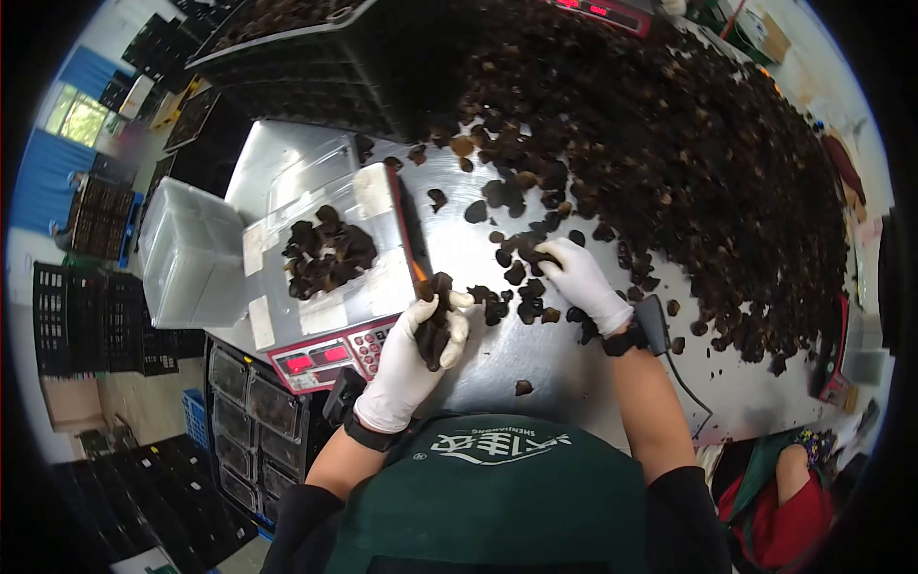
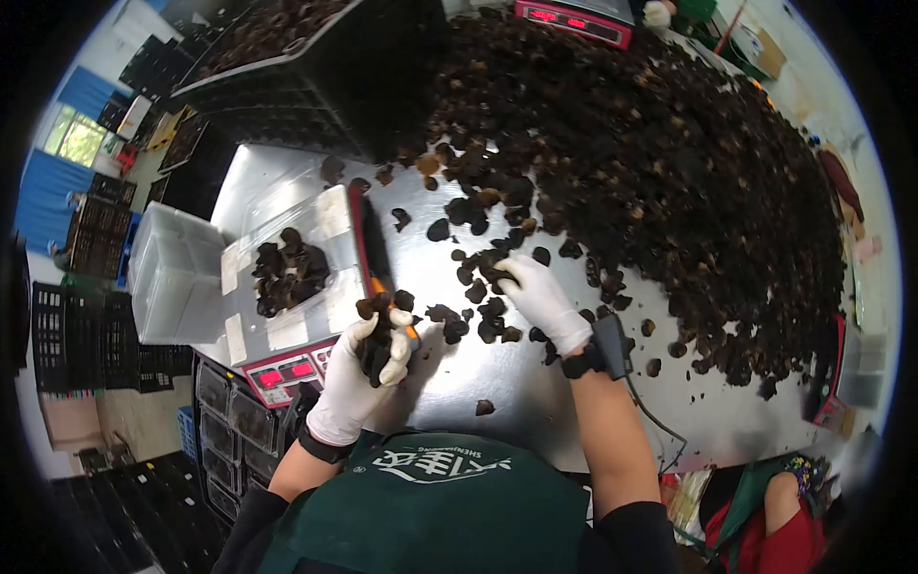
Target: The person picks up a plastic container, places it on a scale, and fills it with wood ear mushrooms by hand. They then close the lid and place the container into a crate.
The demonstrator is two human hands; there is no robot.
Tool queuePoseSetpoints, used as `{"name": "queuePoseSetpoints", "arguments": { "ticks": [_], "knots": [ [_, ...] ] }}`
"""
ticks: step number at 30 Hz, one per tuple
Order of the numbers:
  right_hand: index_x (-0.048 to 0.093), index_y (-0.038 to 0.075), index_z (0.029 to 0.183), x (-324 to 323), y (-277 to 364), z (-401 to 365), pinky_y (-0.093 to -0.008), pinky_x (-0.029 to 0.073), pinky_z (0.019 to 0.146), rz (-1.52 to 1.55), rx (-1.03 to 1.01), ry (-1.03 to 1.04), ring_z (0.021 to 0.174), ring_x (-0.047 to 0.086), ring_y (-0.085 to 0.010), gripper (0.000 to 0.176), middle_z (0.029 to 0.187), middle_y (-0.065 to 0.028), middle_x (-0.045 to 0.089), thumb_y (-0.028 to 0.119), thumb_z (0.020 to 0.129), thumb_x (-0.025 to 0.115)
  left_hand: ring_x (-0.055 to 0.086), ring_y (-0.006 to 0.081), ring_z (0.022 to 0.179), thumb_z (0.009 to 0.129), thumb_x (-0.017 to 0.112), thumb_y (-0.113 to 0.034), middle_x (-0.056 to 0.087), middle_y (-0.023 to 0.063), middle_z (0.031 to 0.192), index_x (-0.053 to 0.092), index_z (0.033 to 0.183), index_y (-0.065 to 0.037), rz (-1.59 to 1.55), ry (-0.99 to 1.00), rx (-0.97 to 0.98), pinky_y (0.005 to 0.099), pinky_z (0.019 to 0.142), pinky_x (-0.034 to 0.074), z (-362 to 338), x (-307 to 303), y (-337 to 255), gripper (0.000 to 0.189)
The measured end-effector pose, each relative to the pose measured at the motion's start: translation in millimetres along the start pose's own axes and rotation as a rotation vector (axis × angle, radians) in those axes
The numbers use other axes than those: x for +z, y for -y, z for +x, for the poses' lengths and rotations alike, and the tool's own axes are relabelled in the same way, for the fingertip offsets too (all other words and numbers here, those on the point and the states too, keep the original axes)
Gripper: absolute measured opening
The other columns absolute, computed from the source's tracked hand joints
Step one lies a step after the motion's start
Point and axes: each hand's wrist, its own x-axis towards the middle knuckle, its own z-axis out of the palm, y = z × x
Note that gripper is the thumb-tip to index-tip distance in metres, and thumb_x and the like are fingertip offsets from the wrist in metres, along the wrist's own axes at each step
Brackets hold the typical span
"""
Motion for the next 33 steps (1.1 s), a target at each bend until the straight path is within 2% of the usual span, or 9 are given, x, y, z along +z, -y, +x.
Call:
{"name": "queuePoseSetpoints", "arguments": {
  "ticks": [5, 8, 11, 13, 18, 21, 26, 30, 33],
  "knots": [
    [0.067, 0.001, 0.11, -10, 12, -4, -0.0349, 0.051, 0.084, 0.153, 0.246, -0.003, 0.095, 0.067, -0.029, 0.026, 0.101, -0.0157, 0.069, 0.011, 0.085, 0.065, 0.051, 0.0133, 0.056, 0.102, 0.042, -0.025, 0.063, 0.0089, 0.08, 0.058, 0.113, 0.001, -0.042, 0.051, -0.005, 0.0224, 0.052, 0.039, -18, -10, -2, 0.033],
    [0.066, 0.001, 0.11, -19, 81, 16, -0.0324, 0.052, 0.079, 0.22, 0.272, 0.039, 0.086, 0.067, -0.0229, 0.024, 0.101, -0.0122, 0.068, 0.008, 0.087, 0.064, 0.051, 0.0116, 0.054, 0.102, 0.051, -0.021, 0.063, 0.0067, 0.077, 0.062, 0.103, 0.002, 0.39, -0.082, 0.279, 0.0222, 0.05, 0.04, -38, -11, -17, 0.025],
    [0.065, 0.003, 0.11, -6, 148, 50, -0.0344, 0.052, 0.076, 0.218, -0.128, -0.004, 0.086, 0.066, -0.0255, 0.026, 0.099, -0.0126, 0.066, 0.009, 0.085, 0.066, 0.052, 0.0092, 0.055, 0.099, 0.059, -0.024, 0.064, 0.0037, 0.075, 0.064, 0.101, -0.001, 0.755, -0.359, 0.608, 0.0224, 0.051, 0.042, -51, -23, -59, 0.024],
    [0.065, 0.004, 0.111, 14, 183, 77, -0.0354, 0.051, 0.079, 0.167, -0.31, 0.0, 0.09, 0.065, -0.0279, 0.026, 0.098, -0.0119, 0.065, 0.01, 0.085, 0.066, 0.057, 0.0074, 0.069, 0.1, 0.058, -0.017, 0.065, 0.0009, 0.079, 0.067, 0.104, 0.0, 1.024, -0.42, 0.882, 0.0198, 0.063, 0.044, -51, -29, -93, 0.02],
    [0.064, 0.007, 0.1, 89, 234, 120, -0.0421, 0.051, 0.081, -0.007, -0.506, -0.032, 0.094, 0.063, -0.0338, 0.018, 0.102, -0.0142, 0.064, 0.016, 0.085, 0.058, 0.061, 0.0152, 0.097, 0.089, 0.057, 0.004, 0.064, 0.0072, 0.11, 0.062, 0.121, 0.002, 1.362, -0.602, 0.977, 0.0289, 0.089, 0.049, -35, -50, -141, 0.032],
    [0.064, 0.008, 0.104, 114, 242, 113, -0.0462, 0.045, 0.091, -0.328, -0.355, 0.021, 0.104, 0.058, -0.0341, 0.026, 0.108, -0.017, 0.061, 0.019, 0.081, 0.064, 0.053, 0.0288, 0.12, 0.08, 0.052, 0.008, 0.056, 0.0156, 0.126, 0.053, 0.132, 0.001, 1.761, -0.584, 1.05, 0.0357, 0.106, 0.039, -15, -73, -146, 0.052],
    [0.064, 0.008, 0.116, 84, 213, 82, -0.047, 0.038, 0.104, -0.062, -0.503, -0.192, 0.12, 0.051, -0.0355, 0.041, 0.124, -0.0193, 0.056, 0.023, 0.079, 0.071, 0.046, 0.0333, 0.13, 0.08, 0.046, 0.011, 0.051, 0.0179, 0.136, 0.047, 0.139, -0.002, 2.016, -0.419, 0.938, 0.0403, 0.111, 0.034, -15, -79, -133, 0.06],
    [0.064, 0.01, 0.118, 31, 117, 62, -0.043, 0.049, 0.095, -0.265, -0.232, -0.197, 0.114, 0.058, -0.0339, 0.039, 0.124, -0.0148, 0.061, 0.002, 0.08, 0.059, 0.046, 0.0353, 0.13, 0.085, 0.048, 0.007, 0.052, 0.0192, 0.134, 0.051, 0.134, 0.0, 1.977, -0.517, 0.974, 0.0413, 0.111, 0.035, -16, -68, -126, 0.05],
    [0.067, 0.013, 0.118, 29, 19, 16, -0.0379, 0.043, 0.105, -0.411, -0.114, -0.062, 0.122, 0.055, -0.0286, 0.038, 0.126, -0.01, 0.063, 0.004, 0.082, 0.058, 0.049, 0.0359, 0.127, 0.086, 0.054, 0.006, 0.053, 0.0197, 0.132, 0.057, 0.128, 0.0, 1.94, -0.662, 1.169, 0.0425, 0.109, 0.036, -17, -42, -112, 0.043]
  ]
}}
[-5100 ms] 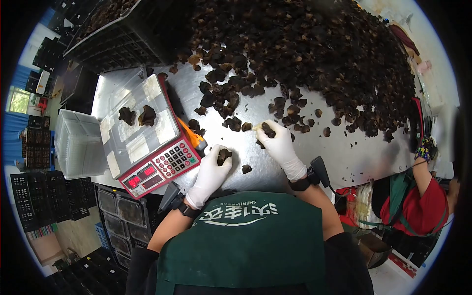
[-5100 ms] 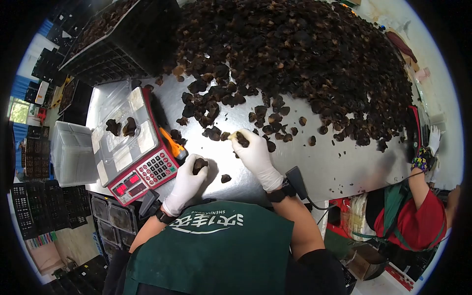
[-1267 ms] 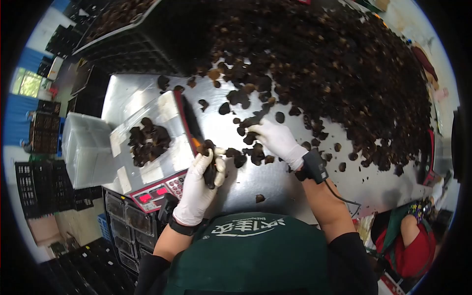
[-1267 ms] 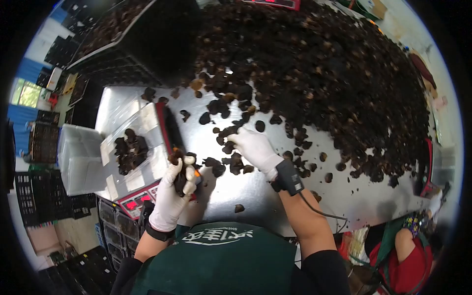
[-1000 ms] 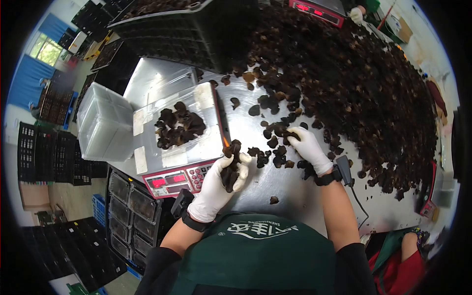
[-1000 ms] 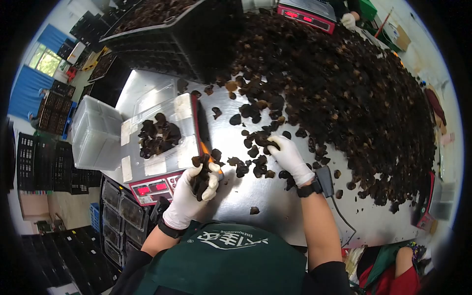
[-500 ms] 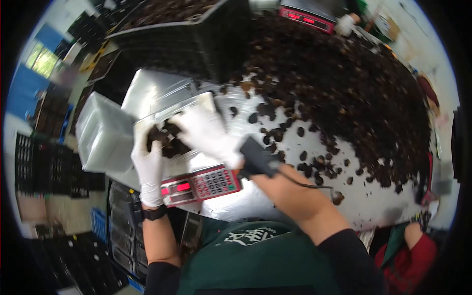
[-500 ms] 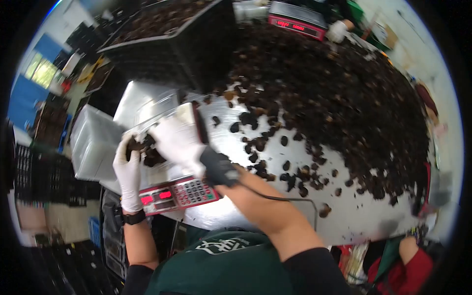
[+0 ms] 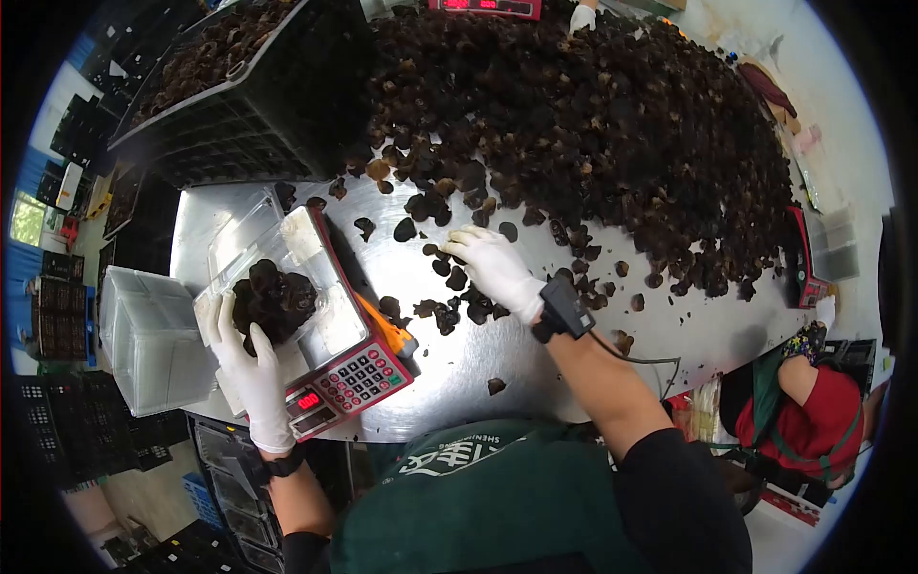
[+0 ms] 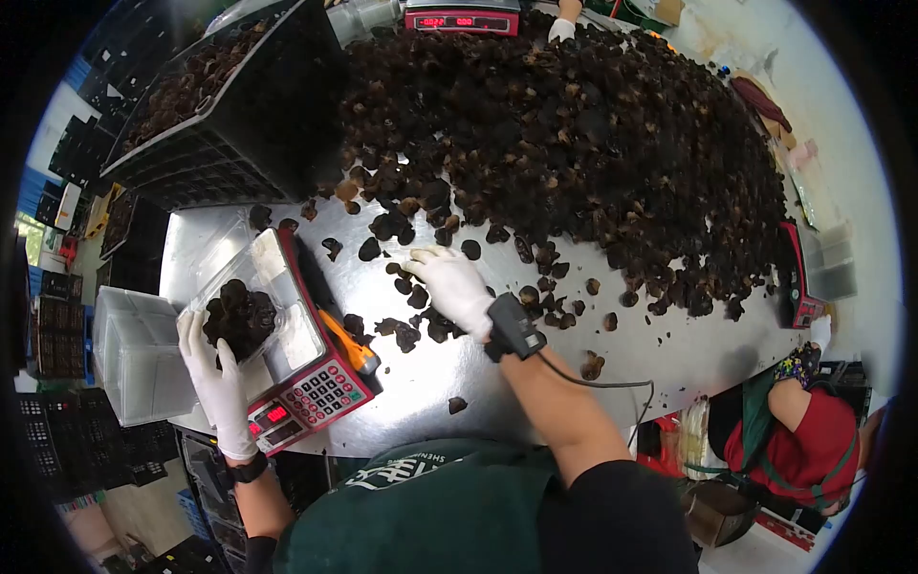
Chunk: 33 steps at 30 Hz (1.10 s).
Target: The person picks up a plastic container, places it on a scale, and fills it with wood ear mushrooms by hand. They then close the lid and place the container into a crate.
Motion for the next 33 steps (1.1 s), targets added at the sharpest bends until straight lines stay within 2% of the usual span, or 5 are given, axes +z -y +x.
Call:
{"name": "queuePoseSetpoints", "arguments": {
  "ticks": [5, 13, 19, 26, 33],
  "knots": [
    [0.071, 0.014, 0.107, -31, -18, -43, -0.0443, 0.037, 0.108, 0.207, 0.19, -0.209, 0.112, 0.062, -0.026, 0.026, 0.106, -0.0069, 0.071, 0.01, 0.081, 0.068, 0.057, 0.0341, 0.116, 0.079, 0.058, 0.011, 0.061, 0.0168, 0.121, 0.063, 0.116, -0.001, -0.287, 0.197, 0.324, 0.0433, 0.102, 0.043, -23, 21, -76, 0.04],
    [0.06, 0.001, 0.116, -80, -17, -91, -0.0212, 0.05, 0.072, 1.286, 0.752, -0.416, 0.09, 0.062, -0.0102, 0.031, 0.115, -0.0065, 0.062, -0.005, 0.086, 0.056, 0.056, 0.0369, 0.111, 0.08, 0.062, -0.006, 0.059, 0.0178, 0.117, 0.06, 0.119, -0.006, -0.214, 0.669, 0.553, 0.0457, 0.09, 0.049, -74, 141, -144, 0.038],
    [0.063, 0.003, 0.114, -76, -39, -109, -0.0238, 0.048, 0.072, 0.975, 0.742, -0.273, 0.082, 0.06, -0.0093, 0.028, 0.095, -0.0006, 0.065, 0.006, 0.086, 0.064, 0.061, 0.0348, 0.094, 0.073, 0.071, -0.003, 0.061, 0.0147, 0.101, 0.062, 0.1, -0.003, -0.354, 0.785, 0.248, 0.0449, 0.08, 0.05, -74, 136, -136, 0.028],
    [0.064, 0.013, 0.106, -39, -31, -56, -0.038, 0.053, 0.074, 0.03, 0.406, -0.095, 0.081, 0.065, -0.0287, 0.024, 0.089, -0.0111, 0.065, 0.021, 0.085, 0.068, 0.063, 0.0113, 0.096, 0.083, 0.063, 0.011, 0.065, 0.0051, 0.107, 0.057, 0.125, -0.002, -1.035, 0.978, -0.467, 0.024, 0.083, 0.052, -76, 123, -127, 0.044],
    [0.064, 0.002, 0.087, -78, -52, -58, -0.0252, 0.043, 0.054, 0.983, 0.73, -0.041, 0.061, 0.055, -0.0081, 0.026, 0.069, -0.0003, 0.059, 0.025, 0.095, 0.056, 0.062, 0.0084, 0.084, 0.094, 0.058, -0.001, 0.066, 0.0049, 0.097, 0.06, 0.109, -0.001, -0.966, 0.947, -0.618, 0.021, 0.075, 0.05, -74, 125, -118, 0.015]
  ]
}}
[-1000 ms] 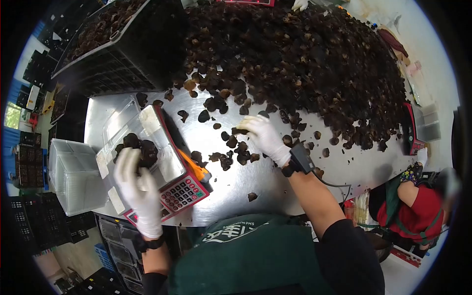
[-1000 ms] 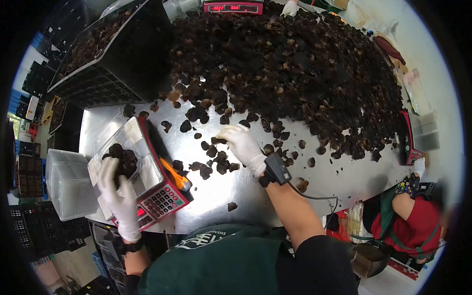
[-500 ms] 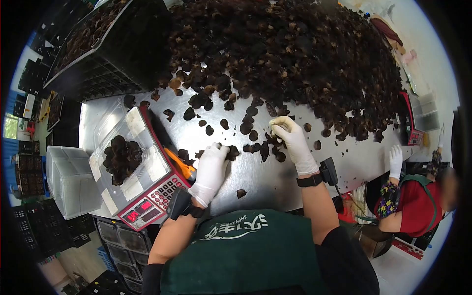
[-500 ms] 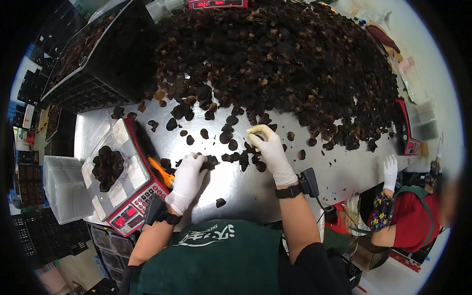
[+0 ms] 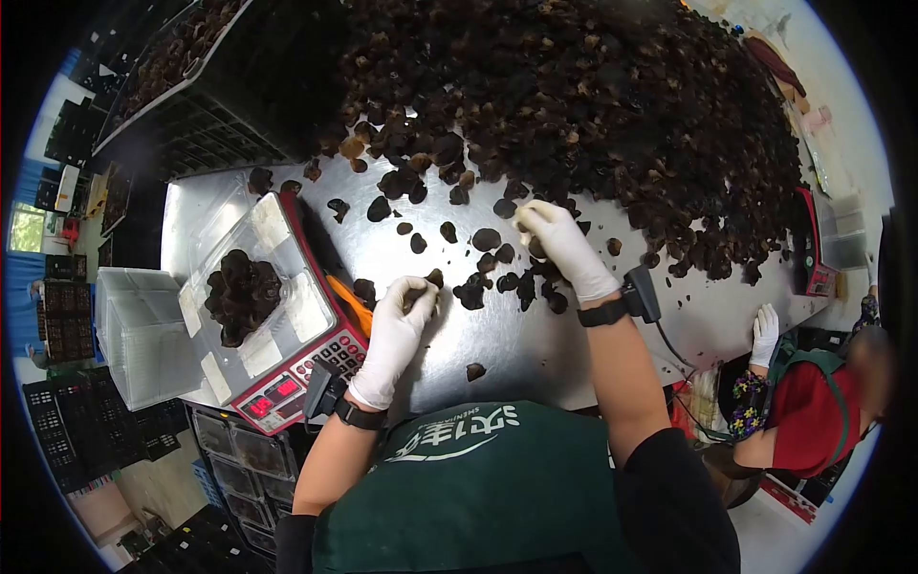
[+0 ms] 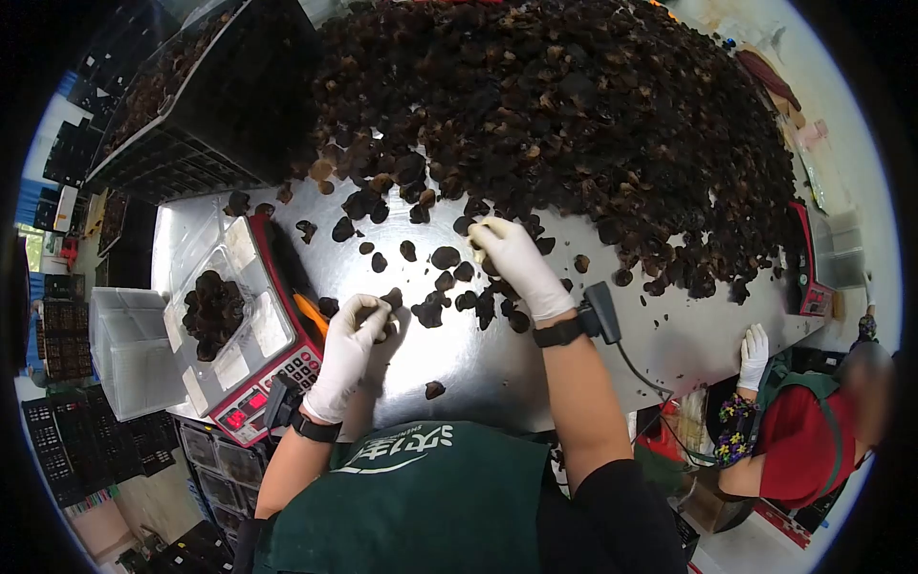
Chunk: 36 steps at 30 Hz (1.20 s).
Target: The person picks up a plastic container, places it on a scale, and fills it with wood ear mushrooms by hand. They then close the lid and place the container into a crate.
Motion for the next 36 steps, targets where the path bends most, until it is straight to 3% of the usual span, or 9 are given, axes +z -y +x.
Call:
{"name": "queuePoseSetpoints", "arguments": {
  "ticks": [2, 6, 11, 15, 20, 23, 26, 30, 36],
  "knots": [
    [0.064, 0.005, 0.085, -14, 0, -11, -0.022, 0.041, 0.054, 0.31, 0.085, 0.049, 0.058, 0.054, -0.007, 0.027, 0.07, -0.0026, 0.06, 0.024, 0.099, 0.051, 0.059, 0.0087, 0.075, 0.091, 0.053, 0.003, 0.067, 0.0053, 0.091, 0.06, 0.099, -0.002, -0.133, -0.092, 0.034, 0.0234, 0.071, 0.049, 11, 6, 1, 0.012],
    [0.065, 0.001, 0.1, -15, 3, -21, -0.0209, 0.045, 0.062, 0.185, -0.042, 0.038, 0.066, 0.058, -0.0075, 0.018, 0.087, -0.005, 0.067, 0.014, 0.096, 0.055, 0.063, 0.0218, 0.077, 0.079, 0.052, 0.007, 0.064, 0.0091, 0.087, 0.061, 0.099, -0.003, 0.371, -0.071, 0.363, 0.0318, 0.075, 0.052, 23, 22, -19, 0.024],
    [0.065, 0.008, 0.118, 11, 4, -24, -0.0288, 0.05, 0.088, -0.475, -0.307, -0.032, 0.097, 0.064, -0.0195, 0.032, 0.108, -0.0073, 0.065, 0.009, 0.086, 0.061, 0.057, 0.0326, 0.102, 0.075, 0.068, -0.009, 0.054, 0.0155, 0.117, 0.057, 0.123, -0.012, 1.069, 0.152, 0.517, 0.041, 0.081, 0.052, 14, 46, -9, 0.049],
    [0.064, 0.015, 0.112, 32, -9, -12, -0.038, 0.053, 0.078, -0.845, -0.449, -0.012, 0.096, 0.065, -0.0286, 0.029, 0.111, -0.0072, 0.058, 0.016, 0.083, 0.068, 0.061, 0.0312, 0.09, 0.079, 0.065, -0.007, 0.059, 0.0141, 0.105, 0.059, 0.113, -0.006, 1.079, 0.171, 0.583, 0.0414, 0.076, 0.053, 13, 52, 13, 0.035],
    [0.062, 0.011, 0.097, 35, -23, -8, -0.039, 0.054, 0.071, -0.838, -0.392, -0.046, 0.083, 0.066, -0.0305, 0.015, 0.097, -0.0103, 0.063, 0.011, 0.082, 0.065, 0.067, 0.0254, 0.085, 0.085, 0.062, -0.003, 0.063, 0.0137, 0.098, 0.057, 0.107, -0.003, 0.741, 0.122, 0.427, 0.0343, 0.073, 0.055, -10, 40, 9, 0.023],
    [0.063, 0.009, 0.097, 19, -2, -10, -0.0372, 0.054, 0.074, -0.653, -0.111, -0.088, 0.083, 0.068, -0.0308, 0.012, 0.087, -0.011, 0.07, 0.013, 0.085, 0.063, 0.067, 0.0151, 0.084, 0.088, 0.059, 0.001, 0.065, 0.0094, 0.097, 0.056, 0.108, -0.002, 0.191, 0.175, 0.054, 0.0295, 0.073, 0.055, -27, 23, 6, 0.02],
    [0.061, 0.011, 0.106, 11, -12, 10, -0.0405, 0.054, 0.076, -0.812, -0.359, -0.241, 0.088, 0.067, -0.032, 0.019, 0.097, -0.0119, 0.068, 0.015, 0.087, 0.063, 0.059, 0.0094, 0.08, 0.089, 0.054, 0.006, 0.061, 0.002, 0.093, 0.058, 0.108, -0.004, -0.176, 0.208, -0.115, 0.0261, 0.072, 0.052, -31, 11, 3, 0.022],
    [0.059, 0.01, 0.102, 5, -7, 30, -0.0439, 0.052, 0.077, -1.066, -0.276, -0.025, 0.09, 0.065, -0.0339, 0.019, 0.098, -0.0137, 0.065, 0.019, 0.087, 0.064, 0.056, 0.0078, 0.079, 0.091, 0.053, 0.005, 0.06, 0.0004, 0.092, 0.059, 0.11, -0.005, -0.314, 0.246, -0.213, 0.0226, 0.069, 0.049, -33, 10, -17, 0.022],
    [0.054, 0.006, 0.098, 1, 14, -14, -0.0419, 0.05, 0.075, -0.78, -0.342, -0.007, 0.087, 0.061, -0.0354, 0.02, 0.097, -0.0133, 0.058, 0.014, 0.085, 0.067, 0.056, 0.0068, 0.076, 0.095, 0.058, -0.004, 0.061, 0.0008, 0.089, 0.061, 0.109, -0.004, -0.249, 0.251, -0.155, 0.0204, 0.067, 0.047, -39, 5, -13, 0.014]
  ]
}}
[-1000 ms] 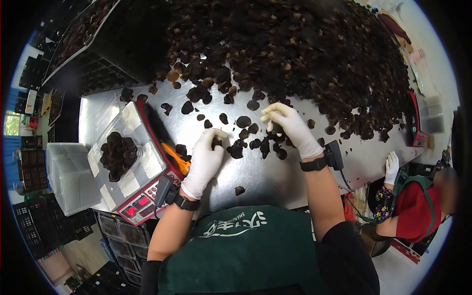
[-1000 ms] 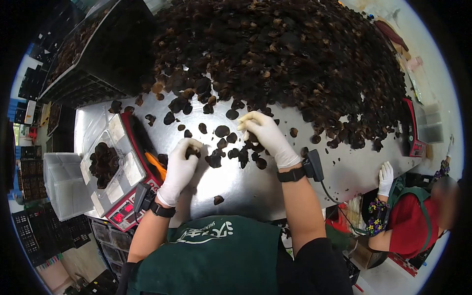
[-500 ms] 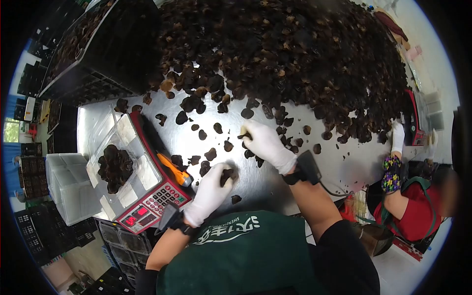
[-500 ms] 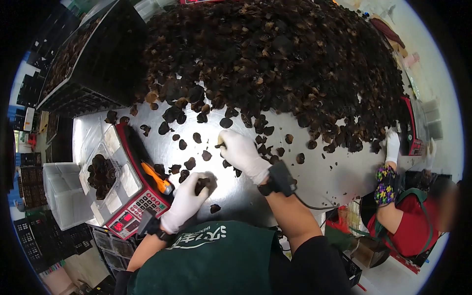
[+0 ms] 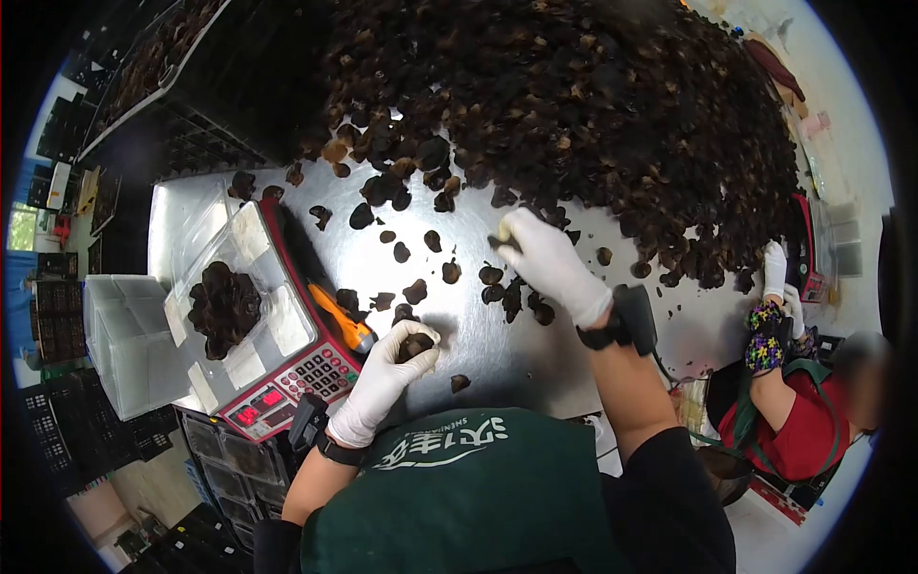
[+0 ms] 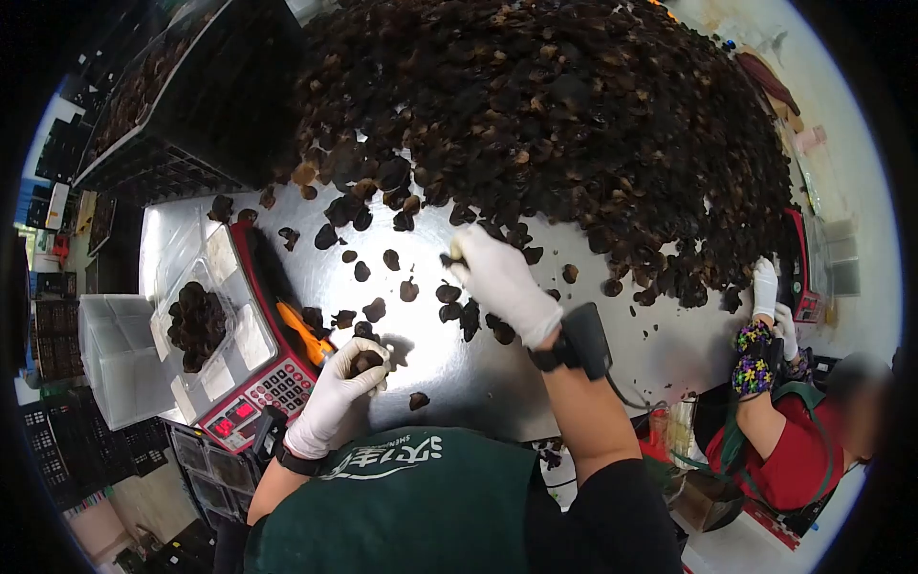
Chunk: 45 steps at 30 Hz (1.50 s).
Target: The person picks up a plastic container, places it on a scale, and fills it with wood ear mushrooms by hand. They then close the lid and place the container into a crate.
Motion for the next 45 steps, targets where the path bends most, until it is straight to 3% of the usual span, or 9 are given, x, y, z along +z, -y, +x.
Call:
{"name": "queuePoseSetpoints", "arguments": {
  "ticks": [12, 13, 20, 22, 24, 30, 33, 39, 45],
  "knots": [
    [0.059, 0.006, 0.095, 24, 55, -19, -0.0402, 0.051, 0.073, 0.266, -0.067, 0.029, 0.082, 0.065, -0.0336, 0.02, 0.09, -0.0147, 0.064, 0.014, 0.081, 0.07, 0.067, 0.0187, 0.087, 0.104, 0.048, -0.018, 0.063, 0.0098, 0.106, 0.054, 0.119, -0.003, -0.5, 0.028, 0.016, 0.0264, 0.072, 0.053, -24, -5, 5, 0.022],
    [0.059, 0.002, 0.094, 24, 65, -20, -0.033, 0.049, 0.076, 0.387, -0.029, 0.111, 0.081, 0.062, -0.0213, 0.021, 0.087, -0.012, 0.065, 0.012, 0.082, 0.072, 0.067, 0.0185, 0.086, 0.103, 0.05, -0.017, 0.063, 0.0091, 0.103, 0.054, 0.118, -0.003, -0.54, 0.014, 0.032, 0.0263, 0.072, 0.053, -26, -6, 3, 0.021],
    [0.059, 0.001, 0.096, 27, 144, 9, -0.0269, 0.049, 0.073, 0.608, -0.05, 0.218, 0.078, 0.058, -0.0095, 0.019, 0.086, -0.005, 0.063, 0.007, 0.082, 0.07, 0.067, 0.0174, 0.079, 0.097, 0.061, -0.009, 0.064, 0.0075, 0.092, 0.057, 0.111, -0.002, -0.42, -0.149, 0.294, 0.0265, 0.069, 0.054, -72, -22, -28, 0.016],
    [0.059, 0.001, 0.097, 28, 180, 30, -0.0252, 0.05, 0.073, 0.666, -0.115, 0.243, 0.08, 0.058, -0.007, 0.019, 0.086, -0.0044, 0.063, 0.003, 0.081, 0.07, 0.067, 0.018, 0.08, 0.093, 0.062, -0.004, 0.066, 0.0091, 0.086, 0.056, 0.105, -0.003, -0.208, -0.41, 0.412, 0.0275, 0.07, 0.052, -94, -34, -54, 0.014],
    [0.061, 0.002, 0.096, 56, 211, 53, -0.0334, 0.052, 0.07, 0.716, -0.337, 0.071, 0.078, 0.068, -0.0252, 0.021, 0.085, -0.0141, 0.067, 0.01, 0.08, 0.071, 0.066, 0.0164, 0.08, 0.092, 0.062, -0.001, 0.067, 0.0088, 0.086, 0.057, 0.103, -0.002, 0.017, -0.656, 0.639, 0.0264, 0.073, 0.052, -104, -65, -64, 0.013],
    [0.06, 0.003, 0.114, 121, 284, 88, -0.0412, 0.045, 0.098, 0.381, -0.561, 0.143, 0.114, 0.057, -0.0334, 0.041, 0.113, -0.0151, 0.062, 0.019, 0.078, 0.072, 0.054, 0.0046, 0.078, 0.09, 0.068, 0.0, 0.069, 0.0054, 0.092, 0.059, 0.1, -0.002, 0.23, -1.027, 0.829, 0.0195, 0.07, 0.043, -106, -157, -75, 0.014],
    [0.056, 0.005, 0.126, 136, 276, 78, -0.0453, 0.033, 0.112, 0.315, -0.639, 0.117, 0.134, 0.04, -0.0354, 0.053, 0.139, -0.0173, 0.046, 0.02, 0.078, 0.072, 0.057, 0.0053, 0.084, 0.089, 0.067, 0.003, 0.066, 0.0022, 0.091, 0.061, 0.099, -0.002, 0.36, -1.041, 0.773, 0.0197, 0.074, 0.045, -87, -183, -69, 0.012],
    [0.062, 0.008, 0.119, 106, 233, 60, -0.0419, 0.038, 0.108, 0.421, -0.621, -0.12, 0.125, 0.048, -0.0332, 0.037, 0.132, -0.0141, 0.052, 0.011, 0.082, 0.067, 0.062, 0.0108, 0.087, 0.082, 0.06, 0.016, 0.065, 0.0035, 0.092, 0.062, 0.099, 0.002, 0.548, -1.096, 0.741, 0.0235, 0.083, 0.049, -71, -180, -65, 0.022],
    [0.061, 0.009, 0.119, 102, 115, 70, -0.0404, 0.045, 0.101, 0.159, -0.243, -0.251, 0.118, 0.053, -0.0334, 0.041, 0.125, -0.0143, 0.055, 0.01, 0.078, 0.069, 0.065, 0.0162, 0.088, 0.085, 0.054, 0.016, 0.067, 0.0084, 0.091, 0.064, 0.101, 0.001, 0.825, -1.164, 0.77, 0.027, 0.084, 0.049, -72, -168, -81, 0.024]
  ]
}}
